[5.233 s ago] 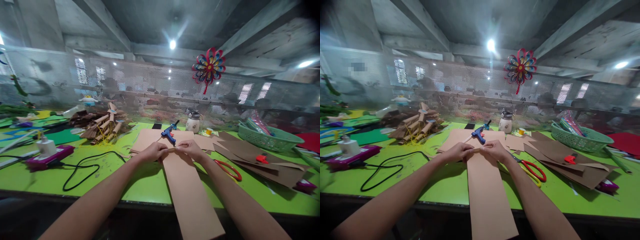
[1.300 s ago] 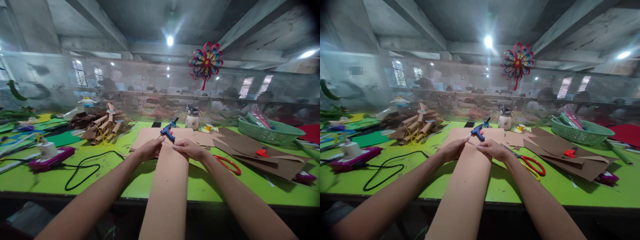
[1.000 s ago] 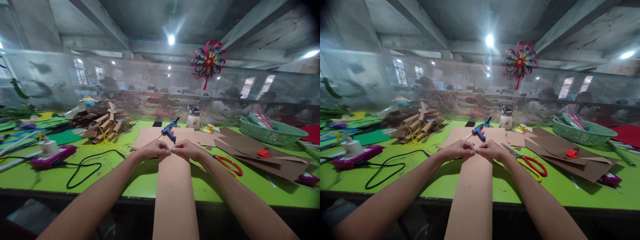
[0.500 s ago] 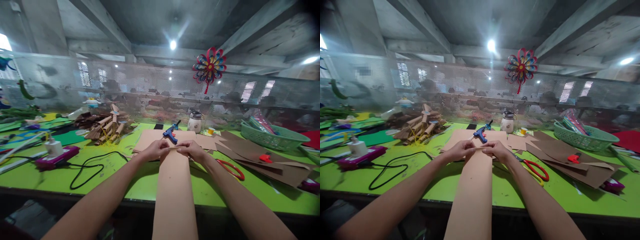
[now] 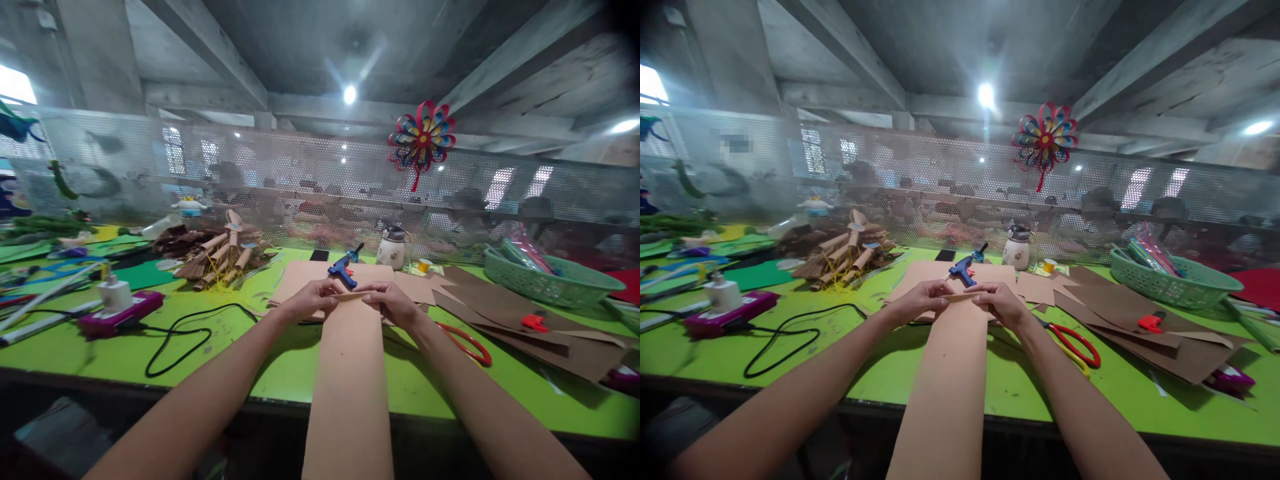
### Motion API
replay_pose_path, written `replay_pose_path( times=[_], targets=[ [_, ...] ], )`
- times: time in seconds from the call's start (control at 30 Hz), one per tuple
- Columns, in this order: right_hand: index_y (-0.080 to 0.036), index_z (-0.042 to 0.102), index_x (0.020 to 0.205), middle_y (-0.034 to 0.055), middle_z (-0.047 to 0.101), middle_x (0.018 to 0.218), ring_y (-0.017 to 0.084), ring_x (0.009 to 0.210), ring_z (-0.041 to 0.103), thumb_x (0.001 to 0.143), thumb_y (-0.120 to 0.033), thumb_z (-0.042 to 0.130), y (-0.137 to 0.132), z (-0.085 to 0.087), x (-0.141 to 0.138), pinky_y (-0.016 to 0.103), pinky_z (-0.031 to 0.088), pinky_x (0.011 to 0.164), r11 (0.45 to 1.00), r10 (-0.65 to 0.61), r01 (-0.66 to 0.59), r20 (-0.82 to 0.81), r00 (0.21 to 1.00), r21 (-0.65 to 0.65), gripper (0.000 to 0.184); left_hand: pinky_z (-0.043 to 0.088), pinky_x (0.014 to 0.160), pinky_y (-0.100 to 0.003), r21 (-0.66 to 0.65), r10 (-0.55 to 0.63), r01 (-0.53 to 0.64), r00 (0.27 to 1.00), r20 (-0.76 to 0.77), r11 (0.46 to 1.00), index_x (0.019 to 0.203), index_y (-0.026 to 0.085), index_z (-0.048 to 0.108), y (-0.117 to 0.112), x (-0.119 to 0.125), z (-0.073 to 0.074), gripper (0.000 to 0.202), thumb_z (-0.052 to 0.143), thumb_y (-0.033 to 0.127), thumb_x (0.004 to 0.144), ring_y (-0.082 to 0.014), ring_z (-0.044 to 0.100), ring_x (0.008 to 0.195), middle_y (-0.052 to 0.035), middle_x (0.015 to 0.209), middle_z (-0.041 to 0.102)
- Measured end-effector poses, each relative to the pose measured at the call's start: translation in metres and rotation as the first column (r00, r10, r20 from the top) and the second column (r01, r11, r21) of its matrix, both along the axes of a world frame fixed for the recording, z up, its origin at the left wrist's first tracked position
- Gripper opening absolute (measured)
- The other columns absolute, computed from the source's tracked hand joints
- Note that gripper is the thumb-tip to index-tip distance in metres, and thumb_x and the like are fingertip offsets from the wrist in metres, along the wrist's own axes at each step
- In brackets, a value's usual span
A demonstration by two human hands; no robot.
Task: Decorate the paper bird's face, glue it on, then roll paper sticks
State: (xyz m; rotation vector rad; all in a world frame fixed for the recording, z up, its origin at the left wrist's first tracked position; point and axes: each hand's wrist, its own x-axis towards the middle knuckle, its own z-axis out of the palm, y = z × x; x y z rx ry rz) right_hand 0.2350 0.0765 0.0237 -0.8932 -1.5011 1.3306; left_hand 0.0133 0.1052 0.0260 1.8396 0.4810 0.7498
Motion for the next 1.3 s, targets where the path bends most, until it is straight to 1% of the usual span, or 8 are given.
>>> replay_pose_path(
  times=[0.23, 0.33, 0.5, 0.6, 0.7, 0.8, 1.0, 1.3],
  targets=[
    [-0.011, 0.07, 0.087, -0.0047, 0.048, 0.044, 0.005, 0.041, 0.033, 0.06, -0.019, 0.067, 0.002, 0.0, -0.001, 0.021, 0.024, 0.042, 0.997, -0.048, 0.046, 0.047, 0.998, 0.059, 0.028, 0.036, 0.047, -0.018, -0.015, 0.051, -0.051, 0.999, 0.013, 0.999, 0.093, 0.011, 0.056, 0.003, 0.0, -0.004, 0.024, 0.057, 0.02, 0.071, -0.0062, 0.047, 0.048, 0.0023, 0.06, 0.052],
    [-0.011, 0.069, 0.088, -0.0046, 0.048, 0.045, 0.005, 0.041, 0.032, 0.061, -0.019, 0.066, 0.001, 0.001, -0.002, 0.021, 0.024, 0.042, 0.997, -0.046, 0.042, 0.062, 0.997, 0.062, 0.029, 0.034, 0.044, -0.017, 0.029, 0.07, -0.07, 0.998, -0.008, 0.997, 0.093, 0.011, 0.056, 0.004, 0.003, -0.007, 0.023, 0.052, 0.015, 0.071, -0.0068, 0.047, 0.041, 0.0044, 0.05, 0.05],
    [-0.011, 0.067, 0.092, -0.0051, 0.047, 0.046, 0.005, 0.042, 0.035, 0.063, -0.023, 0.067, 0.0, 0.0, -0.004, 0.02, 0.026, 0.042, 0.996, -0.044, 0.039, 0.064, 0.997, 0.08, 0.031, 0.031, 0.041, -0.015, 0.116, 0.228, -0.228, 0.973, 0.015, 0.967, 0.084, 0.011, 0.058, 0.001, 0.009, -0.007, 0.022, 0.048, 0.008, 0.065, -0.0059, 0.047, 0.039, 0.0045, 0.05, 0.053],
    [-0.012, 0.066, 0.091, -0.0032, 0.052, 0.052, 0.006, 0.045, 0.04, 0.061, -0.026, 0.071, -0.002, 0.0, -0.007, 0.02, 0.028, 0.043, 0.996, -0.068, 0.065, 0.047, 0.997, 0.066, 0.034, 0.031, 0.041, -0.016, 0.116, 0.222, -0.221, 0.975, 0.011, 0.968, 0.081, 0.011, 0.059, -0.002, 0.011, -0.004, 0.019, 0.05, 0.01, 0.065, -0.0054, 0.046, 0.037, 0.005, 0.048, 0.052],
    [-0.015, 0.063, 0.092, 0.0012, 0.061, 0.069, 0.011, 0.058, 0.052, 0.056, -0.024, 0.074, -0.005, 0.002, -0.012, 0.022, 0.036, 0.051, 0.996, -0.077, 0.079, -0.048, 0.996, 0.032, 0.039, 0.032, 0.043, -0.017, 0.064, 0.198, -0.201, 0.979, 0.052, 0.978, 0.082, 0.01, 0.058, -0.004, 0.01, -0.003, 0.016, 0.053, 0.016, 0.068, -0.0057, 0.046, 0.037, 0.0048, 0.048, 0.051],
    [-0.016, 0.06, 0.097, 0.0028, 0.063, 0.079, 0.014, 0.067, 0.056, 0.054, -0.021, 0.075, -0.006, 0.003, -0.015, 0.024, 0.041, 0.059, 0.997, -0.066, 0.069, -0.118, 0.991, 0.018, 0.046, 0.033, 0.044, -0.018, -0.009, 0.161, -0.161, 0.983, 0.086, 0.987, 0.085, 0.011, 0.056, -0.004, 0.008, -0.003, 0.018, 0.055, 0.022, 0.071, -0.0065, 0.047, 0.039, 0.0045, 0.049, 0.05],
    [-0.014, 0.064, 0.085, -0.0016, 0.056, 0.059, 0.008, 0.049, 0.047, 0.051, -0.024, 0.076, -0.005, 0.003, -0.013, 0.02, 0.033, 0.045, 0.992, -0.126, 0.126, -0.028, 0.992, 0.004, 0.037, 0.03, 0.041, -0.016, -0.081, 0.175, -0.17, 0.982, 0.066, 0.982, 0.08, 0.012, 0.057, -0.006, 0.007, -0.001, 0.016, 0.059, 0.022, 0.068, -0.0049, 0.042, 0.04, 0.0053, 0.051, 0.047],
    [-0.012, 0.068, 0.078, -0.0012, 0.057, 0.055, 0.008, 0.049, 0.045, 0.054, -0.026, 0.074, -0.004, -0.001, -0.016, 0.022, 0.032, 0.048, 0.971, -0.208, 0.202, 0.03, 0.978, 0.128, 0.028, 0.02, 0.037, -0.014, -0.283, 0.224, -0.199, 0.973, 0.057, 0.938, 0.081, 0.015, 0.055, -0.011, 0.009, -0.002, 0.018, 0.061, 0.023, 0.065, -0.0028, 0.026, 0.034, 0.0099, 0.042, 0.035]
  ],
)
